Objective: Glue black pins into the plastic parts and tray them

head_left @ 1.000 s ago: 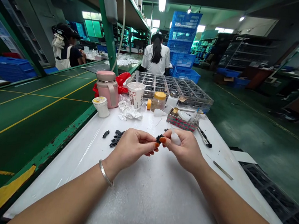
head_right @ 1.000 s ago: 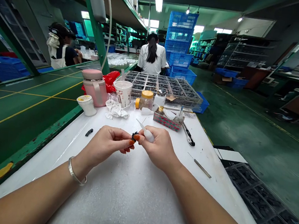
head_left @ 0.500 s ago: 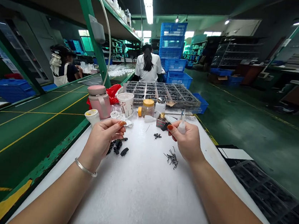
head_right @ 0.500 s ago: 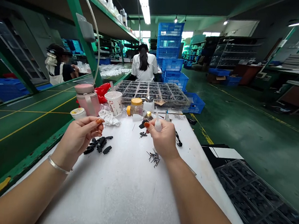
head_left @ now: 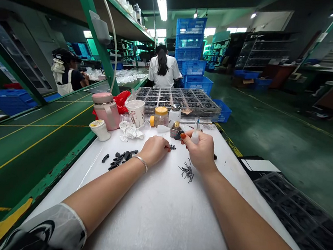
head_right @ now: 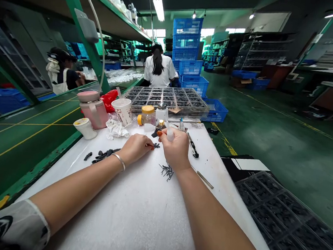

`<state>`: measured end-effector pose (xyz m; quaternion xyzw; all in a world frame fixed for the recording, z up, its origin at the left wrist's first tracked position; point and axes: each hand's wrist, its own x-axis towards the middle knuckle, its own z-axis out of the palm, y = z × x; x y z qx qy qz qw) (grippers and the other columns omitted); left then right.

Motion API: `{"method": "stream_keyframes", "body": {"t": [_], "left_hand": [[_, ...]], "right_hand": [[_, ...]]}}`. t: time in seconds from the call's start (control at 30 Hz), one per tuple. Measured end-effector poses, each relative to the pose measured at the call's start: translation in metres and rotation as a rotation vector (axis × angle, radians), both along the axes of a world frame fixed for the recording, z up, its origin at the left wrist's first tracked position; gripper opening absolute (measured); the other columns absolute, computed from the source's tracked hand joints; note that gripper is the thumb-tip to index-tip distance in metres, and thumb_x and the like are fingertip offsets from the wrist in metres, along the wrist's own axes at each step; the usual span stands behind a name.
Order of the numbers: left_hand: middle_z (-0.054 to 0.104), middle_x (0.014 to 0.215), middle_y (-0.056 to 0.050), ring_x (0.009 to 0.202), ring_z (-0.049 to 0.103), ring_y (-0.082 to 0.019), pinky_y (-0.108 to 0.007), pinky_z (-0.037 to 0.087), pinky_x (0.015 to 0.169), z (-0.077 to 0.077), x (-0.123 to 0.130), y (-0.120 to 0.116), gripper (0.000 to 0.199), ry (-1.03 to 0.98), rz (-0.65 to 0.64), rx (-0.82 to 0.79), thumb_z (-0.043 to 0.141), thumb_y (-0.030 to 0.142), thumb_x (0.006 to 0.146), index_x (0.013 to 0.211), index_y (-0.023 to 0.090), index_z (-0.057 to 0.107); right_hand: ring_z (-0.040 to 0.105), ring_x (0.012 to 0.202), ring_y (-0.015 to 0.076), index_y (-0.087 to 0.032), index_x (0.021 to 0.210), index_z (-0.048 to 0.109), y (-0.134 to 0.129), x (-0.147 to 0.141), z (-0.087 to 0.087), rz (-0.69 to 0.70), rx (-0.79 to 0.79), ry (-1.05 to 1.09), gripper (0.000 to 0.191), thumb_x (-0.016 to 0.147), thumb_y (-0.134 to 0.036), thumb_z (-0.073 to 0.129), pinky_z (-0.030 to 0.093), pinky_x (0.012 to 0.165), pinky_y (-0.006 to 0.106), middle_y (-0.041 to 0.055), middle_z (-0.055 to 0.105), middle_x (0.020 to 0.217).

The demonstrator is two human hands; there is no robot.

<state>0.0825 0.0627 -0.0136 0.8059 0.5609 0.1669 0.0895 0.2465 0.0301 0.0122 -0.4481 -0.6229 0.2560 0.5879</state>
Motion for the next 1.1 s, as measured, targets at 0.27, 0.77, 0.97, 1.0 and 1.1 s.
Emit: {"method": "stream_keyframes", "body": {"t": [0.27,0.77,0.97,1.0,1.1], "left_hand": [[0.069,0.078,-0.005,0.075,0.062,-0.022,-0.028,0.043,0.069,0.002,0.003,0.004,0.012,0.026,0.023,-0.002,0.062,0.018,0.076,0.078,0.022,0.073],[0.066,0.090,-0.008,0.089,0.060,-0.023,-0.034,0.044,0.083,-0.002,0.014,0.001,0.020,-0.143,-0.108,0.003,0.053,0.010,0.078,0.075,0.018,0.070],[0.068,0.090,-0.009,0.084,0.064,-0.018,-0.029,0.053,0.075,0.013,-0.006,-0.007,0.012,-0.491,-0.048,-0.163,0.052,0.019,0.083,0.085,0.014,0.063],[0.069,0.093,-0.010,0.083,0.065,-0.018,-0.028,0.054,0.073,0.017,-0.012,-0.011,0.014,-0.563,-0.041,-0.204,0.051,0.023,0.085,0.085,0.013,0.061],[0.068,0.096,-0.011,0.085,0.066,-0.015,-0.021,0.054,0.072,0.028,-0.034,-0.027,0.015,-0.958,-0.002,-0.385,0.059,0.027,0.083,0.082,0.012,0.059]], "right_hand": [[0.048,0.051,0.0126,-0.016,0.059,0.062,0.001,-0.002,-0.002,-0.017,0.012,-0.034,0.022,0.076,-0.030,0.064,0.036,0.053,0.026,-0.0008,0.054,0.052],[0.049,0.053,0.0131,-0.015,0.062,0.062,0.003,0.002,-0.001,-0.061,0.019,-0.001,0.021,0.076,-0.031,0.062,0.038,0.056,0.027,-0.0003,0.055,0.053],[0.048,0.052,0.0123,-0.015,0.061,0.061,0.001,0.000,0.000,-0.020,-0.011,-0.015,0.025,0.077,-0.033,0.064,0.036,0.053,0.026,0.0003,0.056,0.054],[0.048,0.051,0.0120,-0.015,0.061,0.061,0.000,-0.001,0.001,0.001,-0.020,-0.016,0.025,0.077,-0.034,0.064,0.036,0.052,0.026,0.0003,0.057,0.054],[0.046,0.048,0.0111,-0.015,0.062,0.062,-0.009,-0.007,0.005,0.093,-0.070,-0.018,0.026,0.076,-0.036,0.066,0.034,0.048,0.025,0.0001,0.057,0.053]]}}
